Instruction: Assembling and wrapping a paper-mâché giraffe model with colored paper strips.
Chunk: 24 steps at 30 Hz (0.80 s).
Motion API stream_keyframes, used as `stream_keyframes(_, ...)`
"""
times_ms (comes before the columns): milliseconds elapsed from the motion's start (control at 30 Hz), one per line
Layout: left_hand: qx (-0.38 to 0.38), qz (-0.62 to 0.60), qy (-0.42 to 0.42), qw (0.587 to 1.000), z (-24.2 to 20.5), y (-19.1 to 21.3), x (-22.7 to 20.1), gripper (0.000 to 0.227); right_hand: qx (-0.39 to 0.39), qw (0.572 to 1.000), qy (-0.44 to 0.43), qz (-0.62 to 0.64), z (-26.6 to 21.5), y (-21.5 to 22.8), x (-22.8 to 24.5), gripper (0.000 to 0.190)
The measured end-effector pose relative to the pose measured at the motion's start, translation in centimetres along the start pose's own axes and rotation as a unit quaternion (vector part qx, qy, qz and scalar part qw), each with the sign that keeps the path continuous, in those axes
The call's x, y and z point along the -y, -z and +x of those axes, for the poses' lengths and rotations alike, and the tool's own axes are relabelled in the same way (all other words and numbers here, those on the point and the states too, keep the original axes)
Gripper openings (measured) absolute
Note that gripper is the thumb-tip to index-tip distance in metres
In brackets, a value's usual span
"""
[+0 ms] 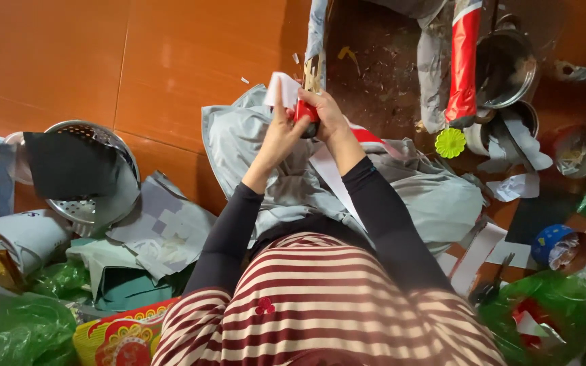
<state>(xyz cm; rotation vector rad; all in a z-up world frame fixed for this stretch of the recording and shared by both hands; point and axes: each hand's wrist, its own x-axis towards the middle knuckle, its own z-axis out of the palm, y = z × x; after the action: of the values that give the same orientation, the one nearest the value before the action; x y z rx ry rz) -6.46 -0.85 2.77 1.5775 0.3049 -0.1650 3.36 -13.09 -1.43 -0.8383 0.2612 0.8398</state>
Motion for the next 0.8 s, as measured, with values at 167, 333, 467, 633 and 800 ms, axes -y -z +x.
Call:
stream_keyframes(167,-0.383,0.372,-0.351,0.769,-0.3,3.4,-6.5,0.097,-0.002,0.996,-0.06,0.063,-1.1,-1.7,1.2,0.038)
stream_keyframes(333,-0.195,0.277,-0.042,0.94,1.9,5.9,6.7,0.026,0.065,0.992,-0.061,0.094,0.0,0.2,-0.1,0.039)
stream_keyframes(467,-0.003,0.515,-0.207,0.832,4.3,3.7,13.0,0.036,0.027,0.997,-0.044,0.065,0.0,-0.6,0.0,0.042)
stream_keyframes(633,-0.306,-0.05,-0.092,0.946,7.1,4.1,0.9,0.031,0.01,1.0,-0.028,0.008,0.1,-0.3,-0.8,0.047)
stream_keyframes(800,-0.285,0.045,-0.213,0.933,10.6,0.1,-5.6,0.021,-0.005,0.951,0.22,-0.216,-2.0,-2.0,-0.4,0.076)
